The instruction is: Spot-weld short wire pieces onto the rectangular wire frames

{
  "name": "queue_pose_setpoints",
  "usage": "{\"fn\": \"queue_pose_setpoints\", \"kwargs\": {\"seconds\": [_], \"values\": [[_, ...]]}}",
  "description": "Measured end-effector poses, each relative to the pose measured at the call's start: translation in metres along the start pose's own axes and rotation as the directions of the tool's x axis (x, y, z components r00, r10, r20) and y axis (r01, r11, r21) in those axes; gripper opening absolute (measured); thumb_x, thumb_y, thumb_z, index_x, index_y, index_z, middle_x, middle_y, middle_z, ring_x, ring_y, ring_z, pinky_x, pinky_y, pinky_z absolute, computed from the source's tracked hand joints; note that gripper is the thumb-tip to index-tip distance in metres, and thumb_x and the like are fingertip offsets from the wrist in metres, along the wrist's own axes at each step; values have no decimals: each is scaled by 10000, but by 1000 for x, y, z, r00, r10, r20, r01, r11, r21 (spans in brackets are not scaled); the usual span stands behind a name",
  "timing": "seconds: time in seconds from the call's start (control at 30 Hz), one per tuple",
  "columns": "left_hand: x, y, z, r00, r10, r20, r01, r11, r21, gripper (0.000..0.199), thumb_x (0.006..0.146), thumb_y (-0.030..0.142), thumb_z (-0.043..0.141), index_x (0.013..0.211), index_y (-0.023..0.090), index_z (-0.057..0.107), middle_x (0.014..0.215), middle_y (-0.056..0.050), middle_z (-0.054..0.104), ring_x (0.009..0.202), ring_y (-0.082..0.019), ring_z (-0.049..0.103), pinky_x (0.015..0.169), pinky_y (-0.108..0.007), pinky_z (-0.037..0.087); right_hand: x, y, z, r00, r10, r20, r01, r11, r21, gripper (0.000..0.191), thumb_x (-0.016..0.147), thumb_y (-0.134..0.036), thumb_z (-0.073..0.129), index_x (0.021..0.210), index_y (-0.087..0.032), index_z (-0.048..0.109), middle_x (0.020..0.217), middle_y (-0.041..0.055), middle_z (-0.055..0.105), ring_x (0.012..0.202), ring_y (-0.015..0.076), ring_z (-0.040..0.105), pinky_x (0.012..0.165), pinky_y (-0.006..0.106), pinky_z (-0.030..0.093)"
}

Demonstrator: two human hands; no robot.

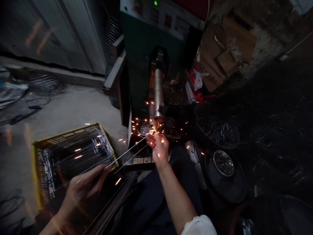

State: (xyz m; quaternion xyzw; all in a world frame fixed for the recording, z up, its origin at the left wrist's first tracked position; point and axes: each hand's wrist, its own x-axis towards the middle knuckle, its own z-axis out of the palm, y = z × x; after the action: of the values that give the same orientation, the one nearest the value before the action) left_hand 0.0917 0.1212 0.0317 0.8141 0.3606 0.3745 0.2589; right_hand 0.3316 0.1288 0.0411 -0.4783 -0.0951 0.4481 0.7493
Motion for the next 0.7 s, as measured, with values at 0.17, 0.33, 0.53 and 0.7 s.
{"fn": "queue_pose_setpoints", "kwargs": {"seconds": [0.17,0.33,0.53,0.7], "values": [[7,7,3,999,30,-9,-30,998,59,300,963,261,480,683,179,553,500,64,470,386,-68,434,439,-185,328,5,-4,-8,1000,-21,15,22,997,-70,222,730,-315,754,822,-181,604,717,10,715,594,129,681,534,208,556],[19,9,17,999,13,-37,-12,999,46,335,952,242,468,622,187,481,478,66,409,391,-72,416,441,-201,309,20,-14,-17,986,-167,4,164,965,-206,235,690,-329,779,714,-166,613,571,-44,622,459,59,539,433,147,434],[27,9,24,998,-56,-28,57,997,53,356,962,294,459,623,193,484,481,61,410,406,-84,404,452,-225,309,33,-16,-18,982,-189,15,187,956,-228,243,706,-349,774,699,-164,616,550,-54,590,467,54,500,434,152,398],[23,0,11,996,-79,51,75,994,78,287,951,346,530,710,193,563,522,58,445,436,-86,418,468,-223,347,28,-19,-22,988,-145,60,156,946,-285,242,754,-390,733,749,-176,621,595,-49,628,455,57,521,445,158,431]]}}
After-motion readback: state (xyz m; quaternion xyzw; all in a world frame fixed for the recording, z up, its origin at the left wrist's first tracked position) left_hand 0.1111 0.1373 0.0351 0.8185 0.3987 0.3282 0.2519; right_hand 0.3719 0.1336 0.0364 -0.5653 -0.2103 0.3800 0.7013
